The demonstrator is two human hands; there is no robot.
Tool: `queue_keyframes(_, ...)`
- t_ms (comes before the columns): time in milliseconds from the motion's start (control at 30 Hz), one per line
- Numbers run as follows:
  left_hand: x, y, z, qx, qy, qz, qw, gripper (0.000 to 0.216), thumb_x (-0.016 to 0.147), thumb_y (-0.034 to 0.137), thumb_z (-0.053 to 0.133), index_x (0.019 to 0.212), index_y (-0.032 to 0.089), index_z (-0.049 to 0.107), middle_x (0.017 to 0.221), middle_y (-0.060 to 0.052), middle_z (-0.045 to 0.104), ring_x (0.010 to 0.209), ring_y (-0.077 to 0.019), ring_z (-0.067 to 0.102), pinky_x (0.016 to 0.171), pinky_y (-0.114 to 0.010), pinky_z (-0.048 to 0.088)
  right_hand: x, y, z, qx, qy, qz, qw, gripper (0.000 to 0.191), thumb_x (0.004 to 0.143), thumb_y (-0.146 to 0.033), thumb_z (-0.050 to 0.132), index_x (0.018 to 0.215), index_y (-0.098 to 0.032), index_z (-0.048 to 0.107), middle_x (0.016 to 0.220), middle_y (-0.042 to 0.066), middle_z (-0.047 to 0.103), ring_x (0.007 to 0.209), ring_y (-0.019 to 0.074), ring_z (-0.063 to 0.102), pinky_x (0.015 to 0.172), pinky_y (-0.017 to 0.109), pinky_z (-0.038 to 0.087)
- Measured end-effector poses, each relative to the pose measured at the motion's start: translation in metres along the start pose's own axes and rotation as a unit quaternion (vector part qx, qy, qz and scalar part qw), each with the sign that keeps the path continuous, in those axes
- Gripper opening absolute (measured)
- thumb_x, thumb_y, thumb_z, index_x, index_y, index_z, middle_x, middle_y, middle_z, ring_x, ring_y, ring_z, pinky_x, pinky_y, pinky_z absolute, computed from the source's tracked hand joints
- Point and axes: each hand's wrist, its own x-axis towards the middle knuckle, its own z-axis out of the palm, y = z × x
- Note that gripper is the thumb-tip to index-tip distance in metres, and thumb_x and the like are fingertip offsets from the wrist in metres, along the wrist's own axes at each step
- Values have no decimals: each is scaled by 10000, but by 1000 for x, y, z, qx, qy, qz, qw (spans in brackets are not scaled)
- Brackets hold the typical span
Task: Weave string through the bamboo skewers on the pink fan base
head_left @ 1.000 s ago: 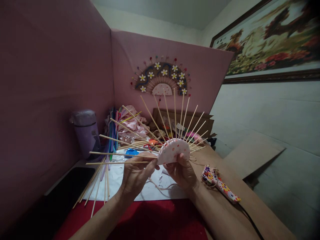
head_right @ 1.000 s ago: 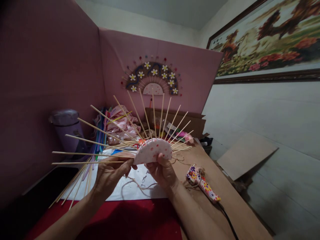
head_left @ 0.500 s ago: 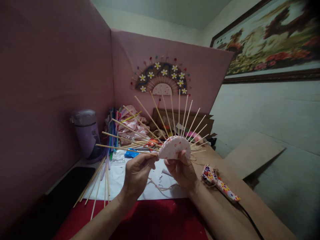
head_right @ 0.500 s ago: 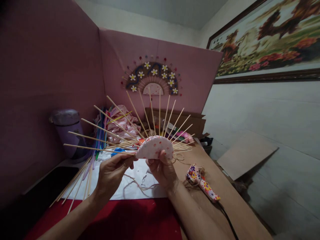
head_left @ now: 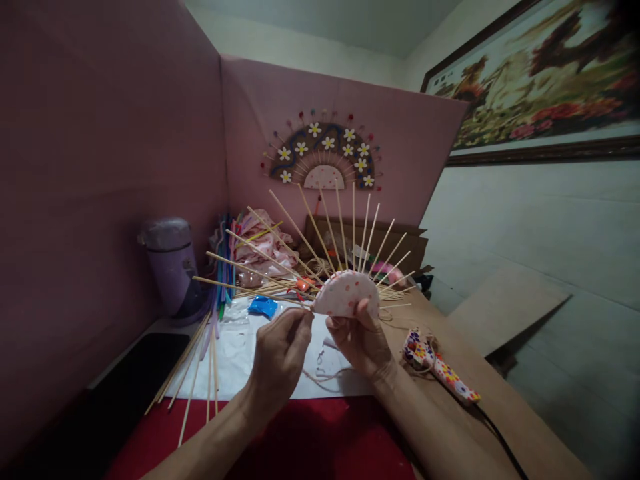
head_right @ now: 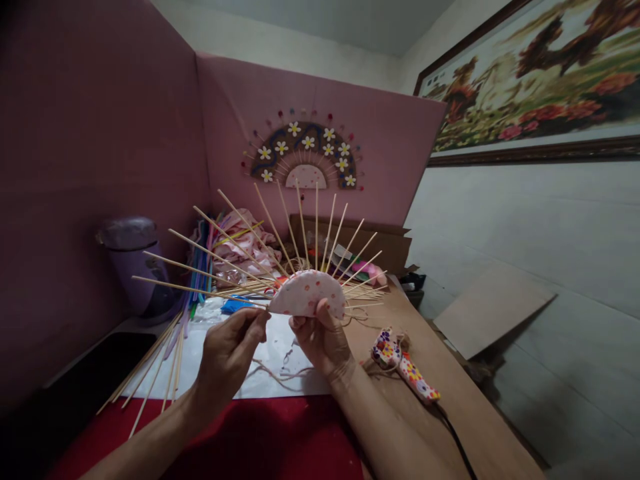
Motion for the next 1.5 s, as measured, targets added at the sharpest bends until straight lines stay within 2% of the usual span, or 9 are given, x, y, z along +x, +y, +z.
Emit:
queue_keyframes(67, 2, 2, 0, -133, -51, -127, 982, 218, 845, 322, 500, 729, 153, 574, 511, 32, 470, 452, -73, 388, 447, -201, 305, 0, 0, 0, -3, -3, 2, 1000, 339, 596, -328, 804, 856, -186, 638, 756, -21, 682, 560, 76, 532, 542, 215, 478)
queue_keyframes(167, 7, 4, 0, -325, -116, -263, 901, 244, 813, 377, 527, 714, 155, 537, 414, 76, 354, 361, -42, 238, 374, -180, 168, -1, 0, 0, -7, -3, 4, 1000, 351, 596, -337, 803, 868, -188, 638, 738, -26, 675, 548, 74, 519, 533, 215, 471)
queue_keyframes(267, 10, 4, -1, -400, -147, -320, 846, 253, 738, 374, 614, 661, 151, 524, 391, 93, 297, 346, -27, 182, 358, -174, 107, -1, 0, 1, 0, -4, 15, 1000, 337, 604, -334, 799, 864, -195, 636, 734, -37, 668, 524, 63, 500, 514, 203, 457)
queue_keyframes(333, 10, 3, -1, -409, -159, -330, 836, 269, 715, 383, 639, 645, 145, 536, 378, 96, 287, 337, -23, 173, 351, -173, 98, -1, -1, 1, 4, -11, 27, 1000, 327, 611, -328, 796, 863, -191, 637, 719, -39, 661, 502, 53, 481, 505, 195, 450)
queue_keyframes(533, 6, 4, 3, -319, -119, -240, 909, 292, 746, 408, 632, 712, 118, 615, 425, 27, 495, 341, -43, 374, 349, -169, 225, -3, -1, 0, 2, -24, 44, 999, 335, 636, -350, 779, 892, -194, 629, 754, -43, 663, 508, 38, 488, 529, 183, 454)
queue_keyframes(700, 4, 10, 5, -310, -76, -203, 926, 259, 680, 351, 706, 743, 125, 598, 619, -19, 602, 510, -114, 566, 413, -203, 409, -3, -2, 0, 4, -29, 39, 999, 322, 649, -363, 767, 874, -178, 633, 701, -39, 655, 499, 48, 486, 512, 190, 454)
queue_keyframes(933, 5, 9, 3, -286, -26, -177, 941, 174, 686, 269, 701, 720, 131, 601, 566, 12, 560, 464, -56, 447, 416, -169, 349, -2, -4, -1, 6, -14, 29, 999, 342, 633, -344, 780, 911, -211, 631, 843, -26, 695, 547, 60, 532, 494, 186, 462)
queue_keyframes(1167, 2, 14, 1, -275, 29, -157, 948, 155, 671, 241, 711, 733, 152, 600, 594, 24, 563, 514, -62, 475, 469, -167, 386, -2, -4, -1, 6, -14, 35, 999, 327, 629, -342, 783, 893, -210, 641, 796, -32, 704, 525, 54, 545, 496, 180, 476)
queue_keyframes(1500, -4, 5, 2, -132, 13, -49, 990, 64, 754, 216, 645, 795, 176, 673, 781, -29, 621, 716, -126, 585, 638, -223, 467, -2, -5, -4, 20, -4, 41, 999, 317, 651, -336, 766, 916, -217, 640, 871, -12, 709, 759, 109, 636, 524, 165, 499)
